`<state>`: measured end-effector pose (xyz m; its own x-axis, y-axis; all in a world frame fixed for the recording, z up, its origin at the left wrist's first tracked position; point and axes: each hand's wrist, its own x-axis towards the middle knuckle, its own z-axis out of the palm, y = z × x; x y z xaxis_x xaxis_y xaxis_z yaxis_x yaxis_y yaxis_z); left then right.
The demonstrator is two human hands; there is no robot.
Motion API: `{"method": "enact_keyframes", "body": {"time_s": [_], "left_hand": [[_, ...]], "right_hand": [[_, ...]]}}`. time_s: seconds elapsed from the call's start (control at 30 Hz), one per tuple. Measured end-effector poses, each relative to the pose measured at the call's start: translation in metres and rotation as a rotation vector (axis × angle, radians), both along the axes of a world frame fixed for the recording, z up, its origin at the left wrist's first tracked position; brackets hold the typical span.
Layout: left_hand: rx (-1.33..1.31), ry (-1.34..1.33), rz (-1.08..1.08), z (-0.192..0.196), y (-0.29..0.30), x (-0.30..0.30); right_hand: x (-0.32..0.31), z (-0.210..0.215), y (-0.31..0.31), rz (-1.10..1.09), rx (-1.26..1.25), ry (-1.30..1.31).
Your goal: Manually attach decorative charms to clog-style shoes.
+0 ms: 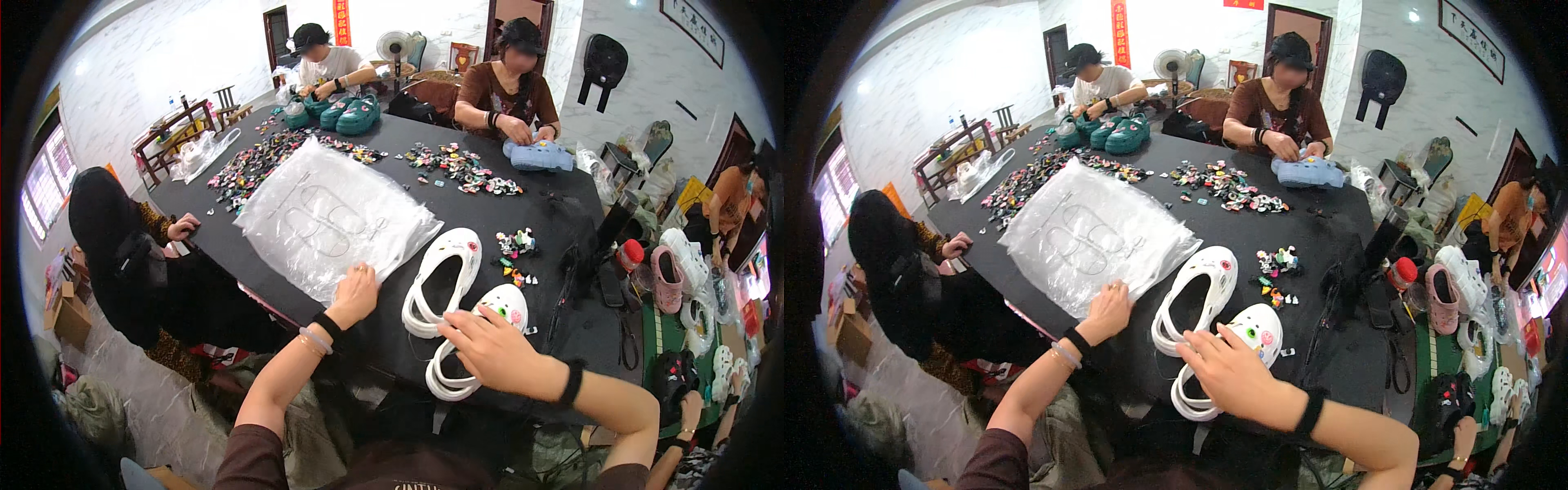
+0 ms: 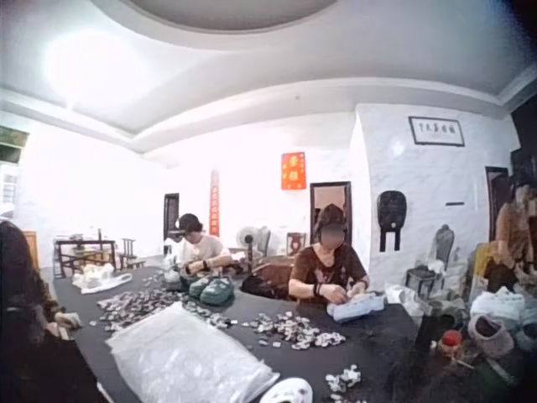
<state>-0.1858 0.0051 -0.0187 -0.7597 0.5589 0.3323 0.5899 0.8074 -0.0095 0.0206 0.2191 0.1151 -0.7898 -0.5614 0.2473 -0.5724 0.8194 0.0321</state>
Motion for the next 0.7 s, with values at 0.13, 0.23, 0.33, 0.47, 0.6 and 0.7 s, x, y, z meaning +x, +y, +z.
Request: {"method": "enact_keyframes", "body": {"time_s": [0.13, 0.23, 0.33, 0.47, 0.6, 0.7], "left_hand": [[-0.12, 0.013, -0.098, 0.003, 0.006, -0.013], [-0.181, -0.068, -0.078, -0.009, 0.003, -0.053], [-0.108, 0.191, -0.048, 0.021, -0.002, -0.062], [0.45, 0.365, -0.087, 0.108, 0.015, -0.036], [0.373, 0.5, -0.489, 0.185, 0.075, 0.084], [0.177, 0.619, -0.662, 0.184, 0.113, 0.131]], "right_hand": [[0.031, 0.031, 0.008, -0.074, -0.12, 0.046], [0.026, 0.031, 0.023, -0.102, -0.37, 0.049], [0.014, 0.039, 0.034, -0.193, -0.73, -0.077], [-0.014, 0.042, 0.05, -0.384, -1.117, -0.499], [-0.018, 0.079, 0.043, -0.232, -1.586, -0.628], [-0.008, 0.072, 0.05, -0.062, -1.731, -0.076]]}}
